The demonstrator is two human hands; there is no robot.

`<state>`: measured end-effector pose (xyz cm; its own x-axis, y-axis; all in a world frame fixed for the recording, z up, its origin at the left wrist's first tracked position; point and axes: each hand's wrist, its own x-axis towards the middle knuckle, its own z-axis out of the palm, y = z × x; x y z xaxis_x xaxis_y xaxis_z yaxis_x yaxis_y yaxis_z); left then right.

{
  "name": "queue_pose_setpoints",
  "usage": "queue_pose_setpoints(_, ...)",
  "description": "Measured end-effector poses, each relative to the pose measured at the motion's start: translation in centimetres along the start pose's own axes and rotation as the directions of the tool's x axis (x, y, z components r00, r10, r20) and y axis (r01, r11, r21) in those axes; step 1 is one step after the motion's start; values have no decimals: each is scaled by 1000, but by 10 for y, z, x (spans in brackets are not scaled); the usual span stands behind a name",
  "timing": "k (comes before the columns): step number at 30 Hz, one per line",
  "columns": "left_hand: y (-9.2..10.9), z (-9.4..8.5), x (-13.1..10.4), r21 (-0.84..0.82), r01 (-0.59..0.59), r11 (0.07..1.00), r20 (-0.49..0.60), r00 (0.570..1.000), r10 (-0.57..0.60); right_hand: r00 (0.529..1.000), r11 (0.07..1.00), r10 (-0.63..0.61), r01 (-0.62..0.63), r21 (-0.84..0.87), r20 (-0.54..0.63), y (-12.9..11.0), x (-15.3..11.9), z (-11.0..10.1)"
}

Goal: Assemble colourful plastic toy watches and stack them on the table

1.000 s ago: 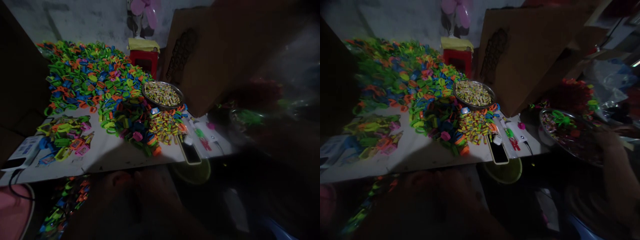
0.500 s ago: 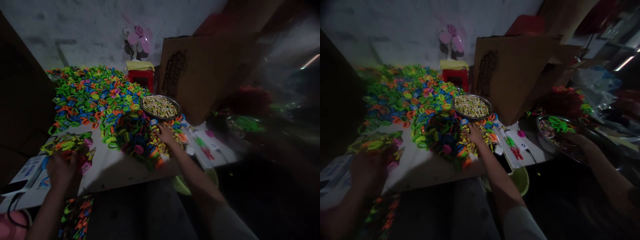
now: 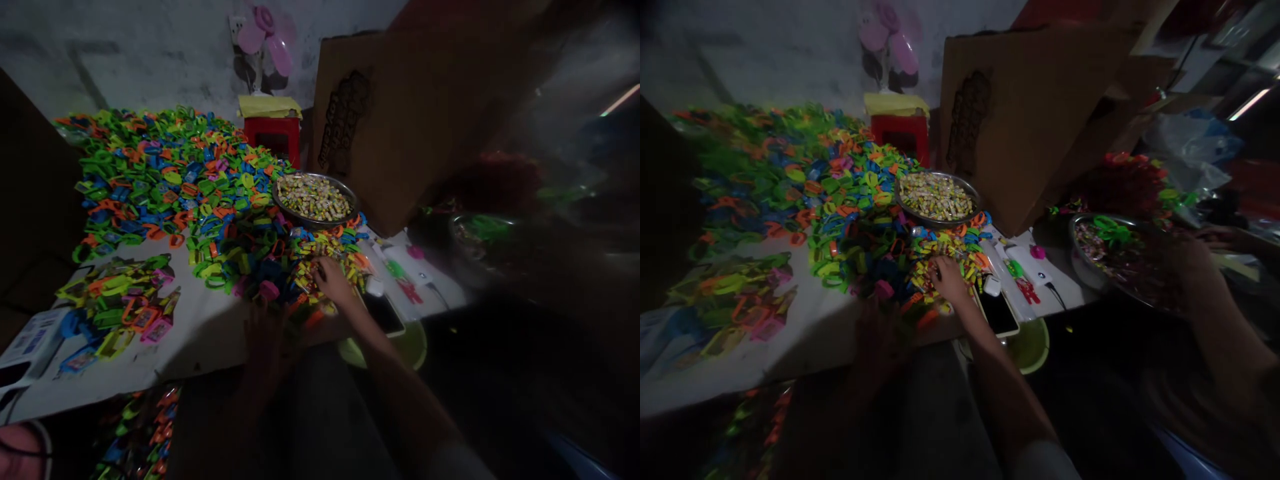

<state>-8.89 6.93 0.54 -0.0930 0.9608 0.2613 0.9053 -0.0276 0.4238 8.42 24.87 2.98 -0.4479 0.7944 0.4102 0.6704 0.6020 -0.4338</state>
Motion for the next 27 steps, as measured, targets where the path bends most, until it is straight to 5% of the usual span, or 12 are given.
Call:
queue_pose_setpoints(6,22,16,5,-10,-37,999,-73,997,36,996,996,-1,8,85,-90,-6,-34,-1)
queue_pose_setpoints(15,-6,7,-20,-93,-113,989,-121,987,102,974,961,114,-59,269,-194,-17,-71,-7)
queue_pose_setpoints(18,-12,7,-21,-129,-106,986,-63,993,98,926,900,241,-102,423,-290,-20,-82,-10)
queue_pose_setpoints(23,-1,7,-15,-160,-153,975,51,985,162,782,789,488,-206,579,-387,-24,-114,-15)
queue_pose_setpoints(27,14,5,-11,-227,-85,970,32,995,95,829,719,520,-295,629,-206,-39,-144,-12)
